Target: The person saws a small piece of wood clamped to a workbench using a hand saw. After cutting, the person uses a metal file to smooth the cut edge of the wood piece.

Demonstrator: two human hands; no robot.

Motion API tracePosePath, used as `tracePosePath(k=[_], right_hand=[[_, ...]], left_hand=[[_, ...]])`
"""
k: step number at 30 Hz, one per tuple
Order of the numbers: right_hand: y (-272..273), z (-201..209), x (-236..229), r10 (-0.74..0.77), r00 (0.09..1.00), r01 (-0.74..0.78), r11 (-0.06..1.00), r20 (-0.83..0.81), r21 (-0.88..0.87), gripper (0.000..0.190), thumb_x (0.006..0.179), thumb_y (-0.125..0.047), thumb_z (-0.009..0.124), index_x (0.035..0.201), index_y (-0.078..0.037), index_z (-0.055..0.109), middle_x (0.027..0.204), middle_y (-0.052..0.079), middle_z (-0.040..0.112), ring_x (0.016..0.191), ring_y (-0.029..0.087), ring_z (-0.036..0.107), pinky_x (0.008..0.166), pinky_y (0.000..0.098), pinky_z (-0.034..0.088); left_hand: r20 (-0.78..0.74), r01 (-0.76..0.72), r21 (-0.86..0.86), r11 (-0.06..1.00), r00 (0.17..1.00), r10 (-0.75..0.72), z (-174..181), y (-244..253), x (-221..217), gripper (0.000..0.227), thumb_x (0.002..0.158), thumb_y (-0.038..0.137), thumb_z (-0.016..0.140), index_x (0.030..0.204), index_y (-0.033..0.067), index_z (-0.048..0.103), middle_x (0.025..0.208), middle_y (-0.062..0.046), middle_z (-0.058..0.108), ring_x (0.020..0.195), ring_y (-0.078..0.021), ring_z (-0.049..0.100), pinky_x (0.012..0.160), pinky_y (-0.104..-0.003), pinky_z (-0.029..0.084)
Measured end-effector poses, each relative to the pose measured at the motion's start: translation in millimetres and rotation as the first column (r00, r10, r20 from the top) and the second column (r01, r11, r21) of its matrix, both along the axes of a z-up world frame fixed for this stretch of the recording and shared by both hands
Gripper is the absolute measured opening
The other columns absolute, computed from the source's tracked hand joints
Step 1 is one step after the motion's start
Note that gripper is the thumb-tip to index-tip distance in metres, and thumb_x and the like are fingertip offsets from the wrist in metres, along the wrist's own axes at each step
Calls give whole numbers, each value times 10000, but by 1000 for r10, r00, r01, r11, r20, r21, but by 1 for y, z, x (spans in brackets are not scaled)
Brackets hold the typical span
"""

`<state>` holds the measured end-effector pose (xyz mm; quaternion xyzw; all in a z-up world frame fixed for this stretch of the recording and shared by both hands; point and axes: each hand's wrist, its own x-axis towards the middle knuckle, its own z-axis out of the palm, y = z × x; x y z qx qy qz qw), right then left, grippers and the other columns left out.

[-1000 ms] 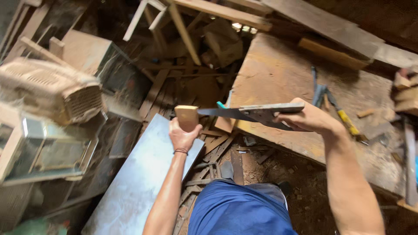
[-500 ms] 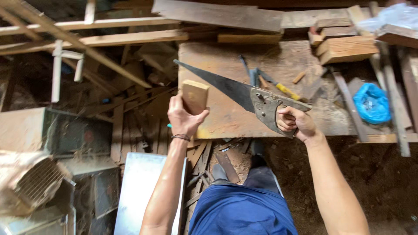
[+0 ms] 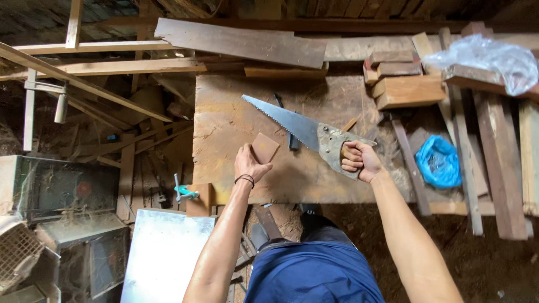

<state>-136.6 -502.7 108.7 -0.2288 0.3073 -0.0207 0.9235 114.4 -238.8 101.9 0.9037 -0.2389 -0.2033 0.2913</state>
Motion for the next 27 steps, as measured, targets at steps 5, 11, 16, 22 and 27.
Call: tracePosePath(k=[5, 11, 16, 22, 27], right_hand=[[-80, -24, 30, 54, 985, -56, 998, -163, -10, 533, 994, -174, 568, 534, -213, 303, 469, -84, 303, 391, 59, 293, 396, 241, 272], [-165, -68, 70, -124, 880, -165, 825, -458, -540, 164, 936, -159, 674, 809, -78, 610, 668, -5, 575, 552, 127, 535, 507, 303, 440], [-202, -110, 73, -277, 849, -416, 176, -450, -892, 390, 866, -271, 744, 1086, 46, 692, 882, 127, 694, 790, 247, 660, 695, 375, 525], [-110, -34, 103, -113, 910, -414, -304, -399, -858, 349, 924, -166, 658, 1264, -92, 685, 1055, 117, 733, 813, 166, 672, 755, 344, 573], [-8, 9, 154, 348, 564, -695, -288, -749, -658, 385, 1075, -300, 512, 1455, -257, 559, 941, 172, 738, 789, 271, 707, 715, 401, 609]], left_hand=[[-15, -30, 32, 999, 999, 31, -12, -22, 3, 804, 529, 285, 951, 1170, 34, 536, 1182, -202, 636, 1138, -387, 611, 975, -462, 519], [-77, -129, 52, 990, 988, 133, -8, -36, -6, 810, 532, 258, 957, 1166, 54, 495, 1197, -195, 647, 1132, -368, 633, 973, -446, 535], [-28, -217, 79, 973, 975, 220, -2, -36, -17, 814, 516, 298, 950, 1150, 57, 501, 1160, -191, 659, 1113, -369, 630, 951, -453, 534], [29, -295, 109, 949, 956, 293, 6, -36, -24, 794, 534, 329, 900, 1188, 52, 546, 1149, -182, 658, 1094, -358, 633, 967, -449, 537], [138, -275, 72, 959, 955, 263, 14, -36, -31, 771, 577, 322, 896, 1239, 86, 579, 1184, -154, 650, 1141, -354, 581, 997, -464, 493]])
